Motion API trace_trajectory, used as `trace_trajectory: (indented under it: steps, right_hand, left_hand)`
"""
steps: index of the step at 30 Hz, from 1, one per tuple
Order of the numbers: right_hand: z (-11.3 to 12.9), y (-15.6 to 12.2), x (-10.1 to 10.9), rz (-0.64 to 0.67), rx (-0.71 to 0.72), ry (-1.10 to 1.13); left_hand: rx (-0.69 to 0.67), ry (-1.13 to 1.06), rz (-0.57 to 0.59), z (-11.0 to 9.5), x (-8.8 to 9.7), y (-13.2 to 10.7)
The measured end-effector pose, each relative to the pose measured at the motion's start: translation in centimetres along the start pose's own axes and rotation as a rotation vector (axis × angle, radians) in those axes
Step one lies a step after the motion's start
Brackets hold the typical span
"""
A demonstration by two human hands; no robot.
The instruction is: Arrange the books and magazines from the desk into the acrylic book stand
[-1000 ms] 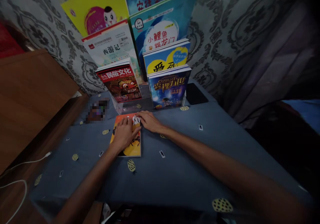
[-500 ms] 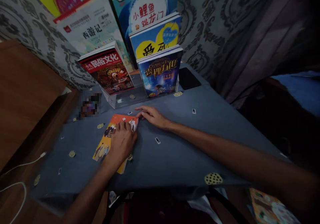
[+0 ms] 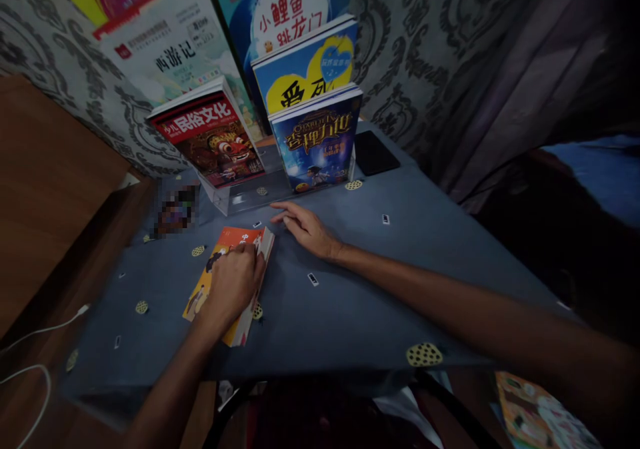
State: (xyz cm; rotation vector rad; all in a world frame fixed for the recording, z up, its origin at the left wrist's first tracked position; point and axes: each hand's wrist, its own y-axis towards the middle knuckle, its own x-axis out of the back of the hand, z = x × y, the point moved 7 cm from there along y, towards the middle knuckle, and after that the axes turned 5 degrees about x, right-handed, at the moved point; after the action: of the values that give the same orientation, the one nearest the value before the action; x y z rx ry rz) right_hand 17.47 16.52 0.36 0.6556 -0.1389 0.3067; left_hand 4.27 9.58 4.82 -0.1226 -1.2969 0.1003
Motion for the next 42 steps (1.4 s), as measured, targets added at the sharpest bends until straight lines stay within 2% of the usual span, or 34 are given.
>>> trace_trajectory:
  steps: [10, 16, 20, 23, 25, 28, 30, 32, 34, 37, 42]
  right_hand:
    - [1.1, -0.4, -0.7, 0.052, 0.102, -0.044]
    - [2.5, -0.8, -1.5, 0.146, 0.203, -0.15]
    - [2.3, -1.2, -2.3, 0.243, 0.212, -0.251]
    - [1.8, -1.5, -3.1, 0.344, 0.204, -0.374]
    - [1.7, -1.6, -3.4, 0.381, 0.207, -0.44]
    - [1.8, -1.7, -3.5, 0.377, 0.198, -0.493]
    - [1.9, -1.9, -3.5, 0.377, 0.187, -0.516]
    - [1.9, -2.0, -3.7, 0.391, 0.183, -0.54]
    - [1.8, -1.9, -3.8, 0.408, 0.188, -0.563]
    - [1.2, -0.9, -3.8, 0.412, 0.183, -0.582]
    - [-0.9, 2.4, -4.3, 0.441, 0.13, -0.69]
  left_hand:
    - [-0.01, -0.02, -0.021, 0.5, 0.1, 0.1]
    - [0.006, -0.014, -0.032, 0.3, 0.2, -0.1]
    - [0.001, -0.025, -0.079, -0.2, -0.3, -0.1]
    - [-0.032, -0.055, -0.123, 0.0, -1.2, -0.3]
    - [-0.122, -0.11, -0.155, 1.0, -2.1, -0.8]
    - [-0.397, -0.266, -0.151, 3.6, -4.1, -2.8]
    - [-0.562, -0.35, -0.082, 5.8, -5.9, -4.6]
    - [-0.595, -0.378, -0.067, 8.0, -7.4, -6.0]
    - [-0.59, -0.374, -0.084, 9.1, -8.3, -6.8]
    - [-0.561, -0.36, -0.163, 8.9, -8.8, -6.6]
    - [-0.492, -0.341, -0.287, 7.3, -8.6, -3.9]
